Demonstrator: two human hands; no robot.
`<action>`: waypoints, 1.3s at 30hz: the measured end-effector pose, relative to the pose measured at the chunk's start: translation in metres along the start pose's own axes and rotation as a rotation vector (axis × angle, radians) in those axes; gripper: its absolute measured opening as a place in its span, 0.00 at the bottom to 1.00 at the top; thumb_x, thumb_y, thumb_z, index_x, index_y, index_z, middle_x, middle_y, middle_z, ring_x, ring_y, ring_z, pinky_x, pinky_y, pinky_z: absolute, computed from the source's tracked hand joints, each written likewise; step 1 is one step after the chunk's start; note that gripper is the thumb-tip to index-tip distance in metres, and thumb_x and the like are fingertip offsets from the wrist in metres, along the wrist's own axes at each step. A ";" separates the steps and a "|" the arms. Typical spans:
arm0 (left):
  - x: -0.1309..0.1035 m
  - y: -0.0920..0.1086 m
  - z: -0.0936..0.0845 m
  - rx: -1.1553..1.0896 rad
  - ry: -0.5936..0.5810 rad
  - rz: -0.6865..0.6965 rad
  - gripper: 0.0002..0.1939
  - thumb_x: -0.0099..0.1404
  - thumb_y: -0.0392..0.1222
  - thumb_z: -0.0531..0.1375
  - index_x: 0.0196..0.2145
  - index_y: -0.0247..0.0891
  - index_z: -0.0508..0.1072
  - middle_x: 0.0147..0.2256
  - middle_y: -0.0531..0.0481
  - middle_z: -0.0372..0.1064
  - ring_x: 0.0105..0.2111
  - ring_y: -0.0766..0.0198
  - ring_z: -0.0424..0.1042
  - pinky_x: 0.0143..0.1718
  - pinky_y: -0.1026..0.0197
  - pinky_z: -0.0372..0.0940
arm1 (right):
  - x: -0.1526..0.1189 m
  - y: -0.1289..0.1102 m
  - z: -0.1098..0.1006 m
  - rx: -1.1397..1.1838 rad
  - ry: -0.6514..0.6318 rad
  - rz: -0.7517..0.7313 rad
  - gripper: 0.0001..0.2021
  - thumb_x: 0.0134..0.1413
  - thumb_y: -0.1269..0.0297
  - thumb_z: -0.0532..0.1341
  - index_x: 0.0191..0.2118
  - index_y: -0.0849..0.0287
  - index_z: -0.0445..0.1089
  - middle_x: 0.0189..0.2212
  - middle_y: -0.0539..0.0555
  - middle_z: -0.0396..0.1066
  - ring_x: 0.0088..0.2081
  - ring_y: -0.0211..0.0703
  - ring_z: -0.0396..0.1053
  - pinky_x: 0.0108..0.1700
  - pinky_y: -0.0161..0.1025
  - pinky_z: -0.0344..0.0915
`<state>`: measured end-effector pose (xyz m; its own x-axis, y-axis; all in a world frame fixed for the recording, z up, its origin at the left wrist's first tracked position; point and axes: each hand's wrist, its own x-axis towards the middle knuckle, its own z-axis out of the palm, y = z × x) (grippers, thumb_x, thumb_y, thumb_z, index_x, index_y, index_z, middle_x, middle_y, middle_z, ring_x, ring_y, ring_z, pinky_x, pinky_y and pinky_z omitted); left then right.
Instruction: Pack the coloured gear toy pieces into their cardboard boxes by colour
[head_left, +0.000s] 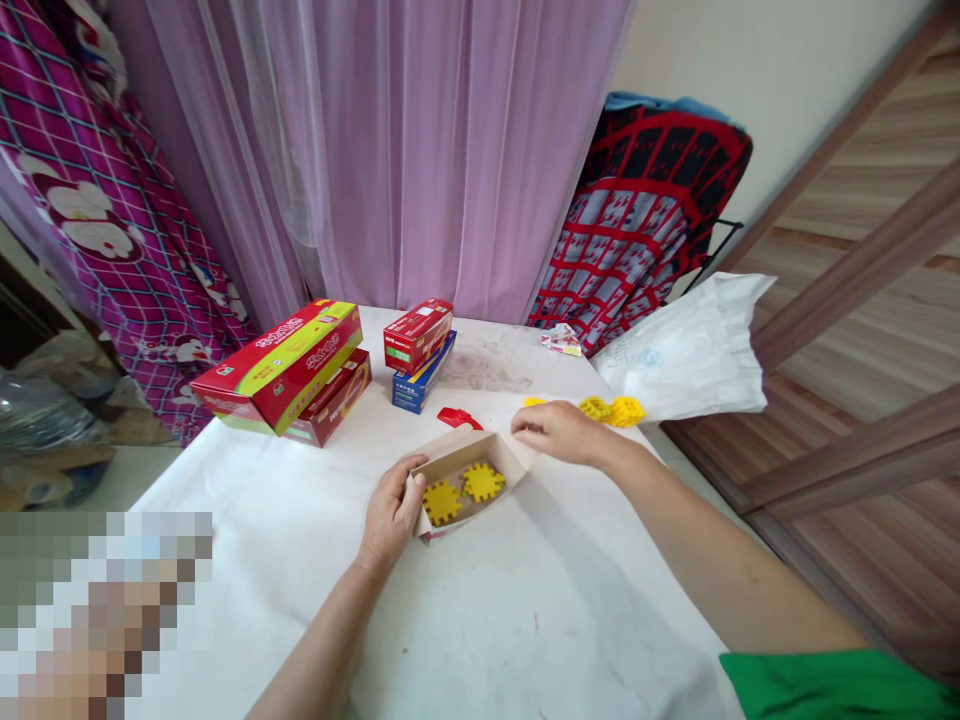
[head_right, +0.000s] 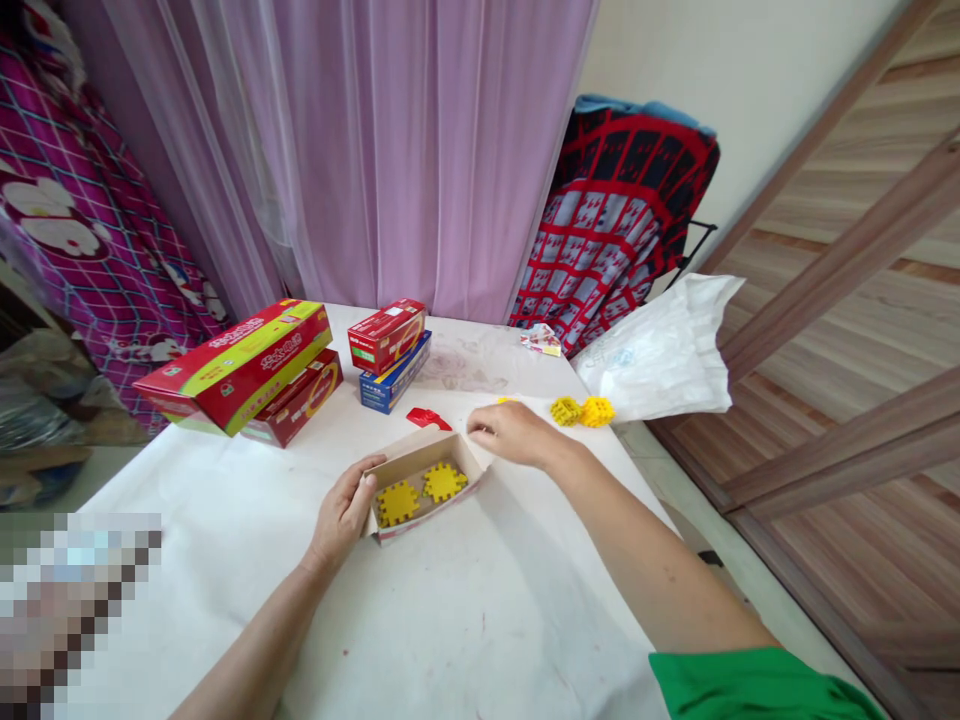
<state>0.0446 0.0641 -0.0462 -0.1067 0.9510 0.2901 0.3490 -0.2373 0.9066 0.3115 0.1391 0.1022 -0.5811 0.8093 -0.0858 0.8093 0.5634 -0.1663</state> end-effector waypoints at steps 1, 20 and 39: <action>0.000 0.000 -0.001 -0.004 -0.001 -0.002 0.22 0.65 0.55 0.52 0.46 0.39 0.74 0.47 0.43 0.75 0.49 0.54 0.73 0.54 0.51 0.65 | -0.004 0.020 -0.006 -0.036 0.048 0.100 0.12 0.58 0.67 0.54 0.41 0.55 0.75 0.39 0.52 0.78 0.40 0.42 0.73 0.43 0.36 0.62; -0.002 -0.005 -0.008 0.024 -0.022 -0.122 0.29 0.62 0.65 0.53 0.47 0.40 0.75 0.53 0.43 0.72 0.54 0.50 0.70 0.56 0.52 0.66 | -0.006 0.208 0.031 -0.473 -0.308 0.328 0.40 0.41 0.75 0.63 0.64 0.54 0.58 0.59 0.61 0.65 0.66 0.55 0.50 0.65 0.56 0.40; -0.001 0.005 -0.007 -0.004 -0.030 -0.144 0.31 0.62 0.65 0.52 0.47 0.37 0.74 0.52 0.40 0.72 0.53 0.49 0.71 0.56 0.49 0.65 | -0.013 0.186 0.026 -0.446 -0.230 0.320 0.30 0.44 0.64 0.64 0.57 0.58 0.66 0.49 0.63 0.72 0.54 0.57 0.65 0.54 0.47 0.54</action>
<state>0.0403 0.0606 -0.0396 -0.1273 0.9808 0.1480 0.3288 -0.0990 0.9392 0.4673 0.2289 0.0465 -0.2653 0.9218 -0.2825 0.8764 0.3527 0.3278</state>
